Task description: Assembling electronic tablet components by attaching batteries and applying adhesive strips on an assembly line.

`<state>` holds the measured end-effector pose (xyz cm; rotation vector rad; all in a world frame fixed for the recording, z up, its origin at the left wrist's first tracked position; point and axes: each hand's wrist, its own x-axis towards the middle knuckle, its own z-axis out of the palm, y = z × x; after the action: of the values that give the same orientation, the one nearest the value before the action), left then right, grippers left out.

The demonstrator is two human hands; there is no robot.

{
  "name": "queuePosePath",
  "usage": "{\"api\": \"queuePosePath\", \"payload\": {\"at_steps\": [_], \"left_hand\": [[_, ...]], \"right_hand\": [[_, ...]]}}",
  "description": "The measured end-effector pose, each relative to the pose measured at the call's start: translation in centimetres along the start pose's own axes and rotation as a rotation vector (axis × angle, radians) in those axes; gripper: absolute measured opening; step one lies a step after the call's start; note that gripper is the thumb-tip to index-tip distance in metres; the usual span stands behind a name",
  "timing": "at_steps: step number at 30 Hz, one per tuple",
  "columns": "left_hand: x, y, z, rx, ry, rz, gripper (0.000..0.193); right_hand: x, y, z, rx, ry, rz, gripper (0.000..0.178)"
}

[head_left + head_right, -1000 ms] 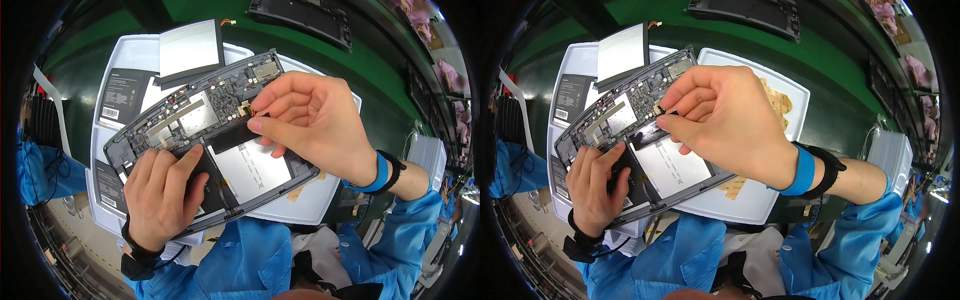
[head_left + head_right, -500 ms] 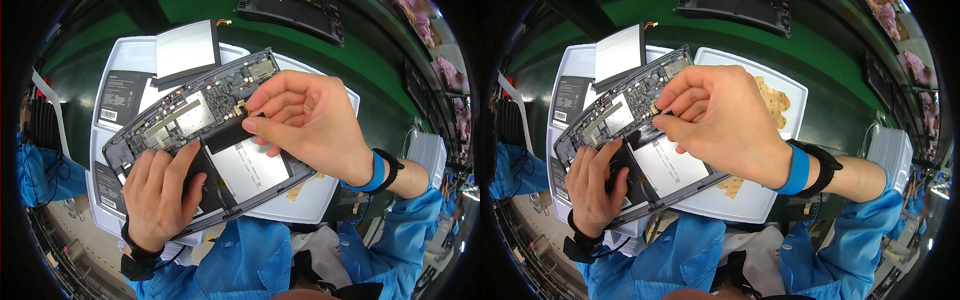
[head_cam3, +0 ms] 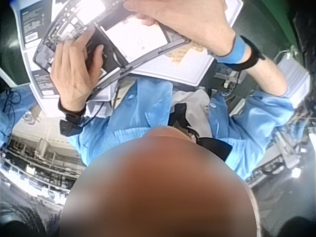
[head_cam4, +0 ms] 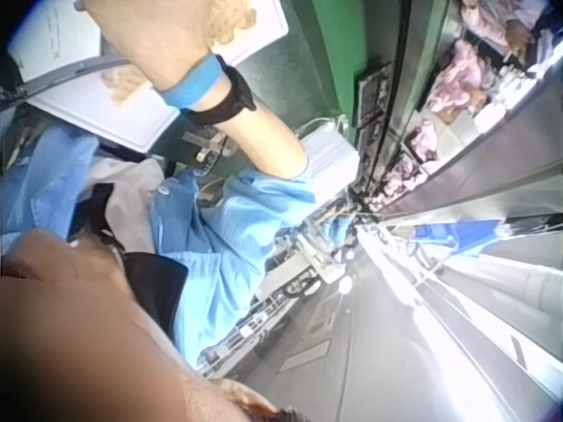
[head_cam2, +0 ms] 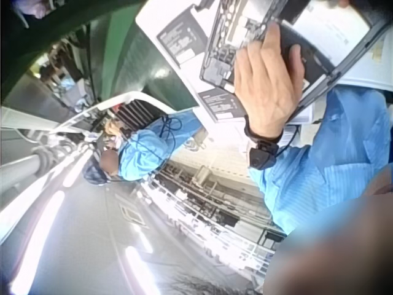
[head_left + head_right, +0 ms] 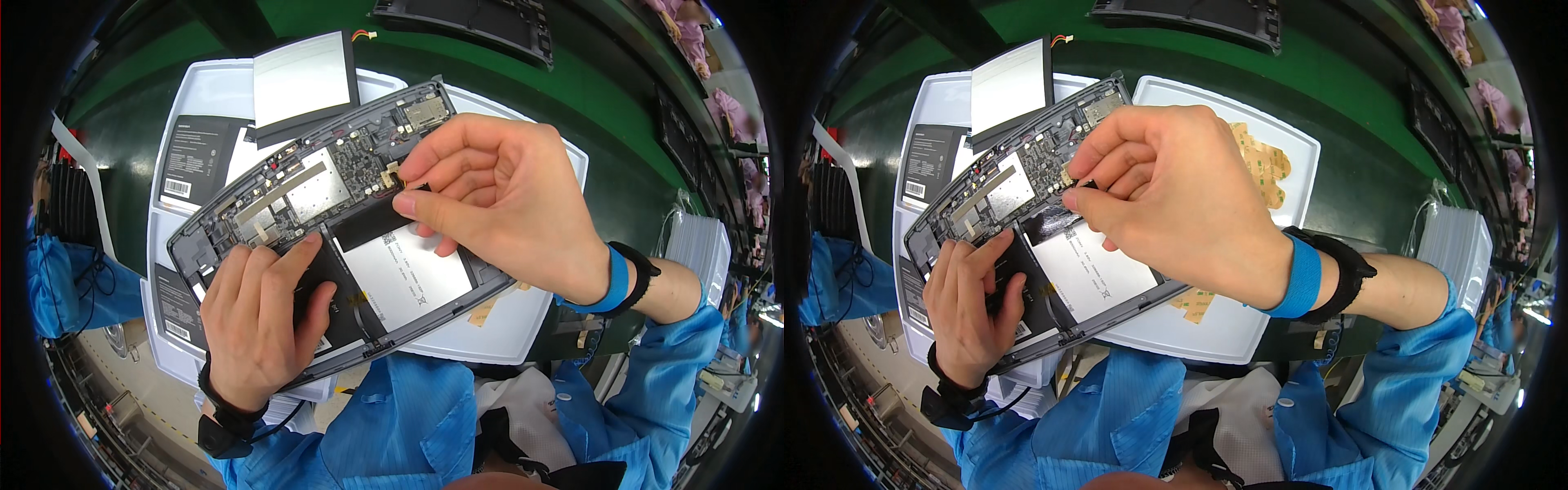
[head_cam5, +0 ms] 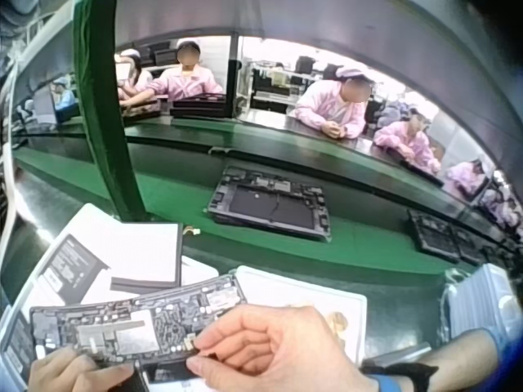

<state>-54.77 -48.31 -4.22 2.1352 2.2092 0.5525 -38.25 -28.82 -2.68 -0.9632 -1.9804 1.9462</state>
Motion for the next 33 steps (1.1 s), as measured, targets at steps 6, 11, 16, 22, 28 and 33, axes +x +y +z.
{"api": "queuePosePath", "payload": {"at_steps": [6,11,16,22,28,33], "left_hand": [[0.1,-0.1,0.1,-0.007,-0.008,-0.014,0.047],[0.7,-0.2,-0.5,0.064,0.018,0.089,0.058],[0.6,-0.2,0.0,0.089,0.004,0.080,0.065],[0.7,-0.2,0.4,0.089,0.012,0.101,0.058],[0.3,-0.2,0.0,0.090,-0.001,0.087,0.055],[0.4,-0.3,0.2,0.074,0.002,0.096,0.055]], "right_hand": [[0.2,0.1,0.1,-0.007,0.005,0.008,0.017],[0.3,-0.3,0.1,-0.012,0.012,-0.005,0.017],[0.4,0.0,0.0,-0.074,0.021,-0.046,0.019],[0.8,0.5,-0.3,-0.404,0.062,-0.359,0.021],[1.3,0.1,-0.3,-0.485,0.033,-0.347,0.023],[1.3,-0.1,-0.4,-0.501,0.034,-0.326,0.026]]}}
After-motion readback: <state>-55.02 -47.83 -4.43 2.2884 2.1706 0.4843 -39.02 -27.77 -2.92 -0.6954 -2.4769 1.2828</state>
